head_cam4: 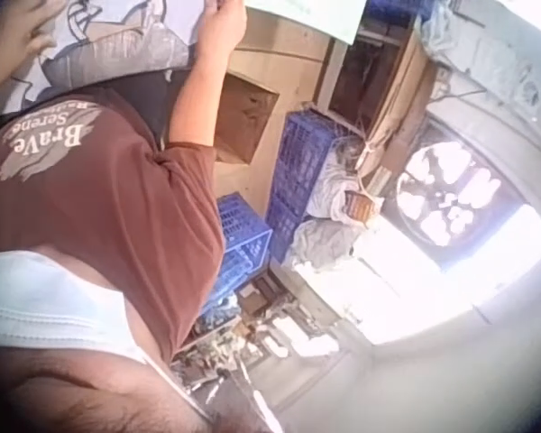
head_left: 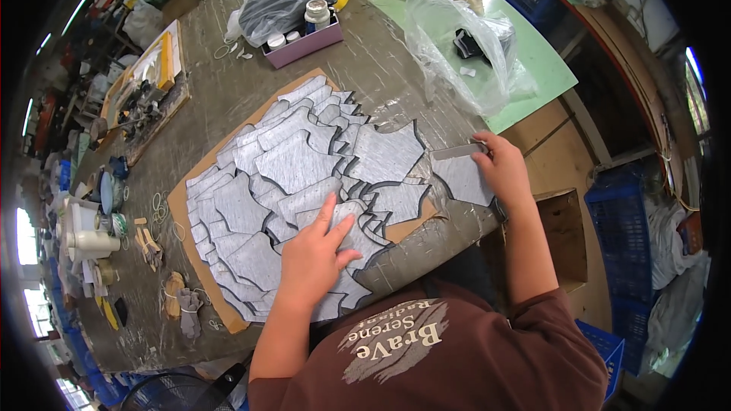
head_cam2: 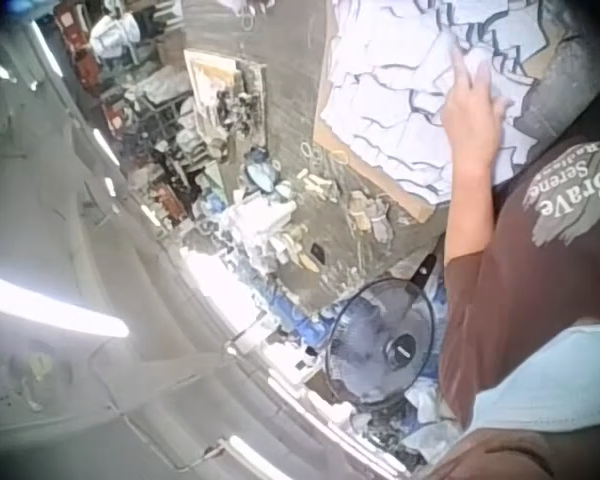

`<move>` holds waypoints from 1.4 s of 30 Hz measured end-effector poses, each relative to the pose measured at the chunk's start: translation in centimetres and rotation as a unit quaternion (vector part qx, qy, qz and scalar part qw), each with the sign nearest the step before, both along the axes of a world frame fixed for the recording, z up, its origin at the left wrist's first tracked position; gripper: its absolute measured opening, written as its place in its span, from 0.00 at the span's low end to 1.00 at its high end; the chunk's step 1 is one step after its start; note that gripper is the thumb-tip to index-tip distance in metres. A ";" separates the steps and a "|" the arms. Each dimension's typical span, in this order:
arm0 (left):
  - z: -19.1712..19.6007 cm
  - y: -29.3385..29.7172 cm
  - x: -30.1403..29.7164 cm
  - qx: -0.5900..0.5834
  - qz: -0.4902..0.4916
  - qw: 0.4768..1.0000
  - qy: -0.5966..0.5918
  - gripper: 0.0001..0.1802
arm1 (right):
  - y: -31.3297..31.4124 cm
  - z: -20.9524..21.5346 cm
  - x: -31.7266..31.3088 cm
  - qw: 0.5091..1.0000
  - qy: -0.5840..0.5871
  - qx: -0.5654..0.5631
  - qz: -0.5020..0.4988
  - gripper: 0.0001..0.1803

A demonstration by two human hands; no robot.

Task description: Bundling small gray fabric pieces using rubber bands at a workstation.

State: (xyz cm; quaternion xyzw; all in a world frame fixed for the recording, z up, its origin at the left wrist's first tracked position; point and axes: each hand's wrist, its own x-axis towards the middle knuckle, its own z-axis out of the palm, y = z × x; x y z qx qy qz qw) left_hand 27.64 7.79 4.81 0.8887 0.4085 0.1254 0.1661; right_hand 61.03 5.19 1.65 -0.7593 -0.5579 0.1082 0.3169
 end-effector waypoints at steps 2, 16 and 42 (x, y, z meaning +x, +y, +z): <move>0.0 -0.1 -0.7 0.005 0.010 1.000 -0.001 0.28 | 0.4 1.3 -2.5 0.995 -0.075 -0.058 -0.024 0.17; -2.8 -0.3 -3.0 -0.059 0.119 0.934 -0.333 0.09 | 3.5 4.0 -5.6 0.858 0.489 0.156 0.025 0.08; -0.6 -5.5 -2.3 -0.349 0.105 0.832 -0.419 0.21 | -2.9 3.2 -17.4 0.881 0.349 -0.064 0.314 0.04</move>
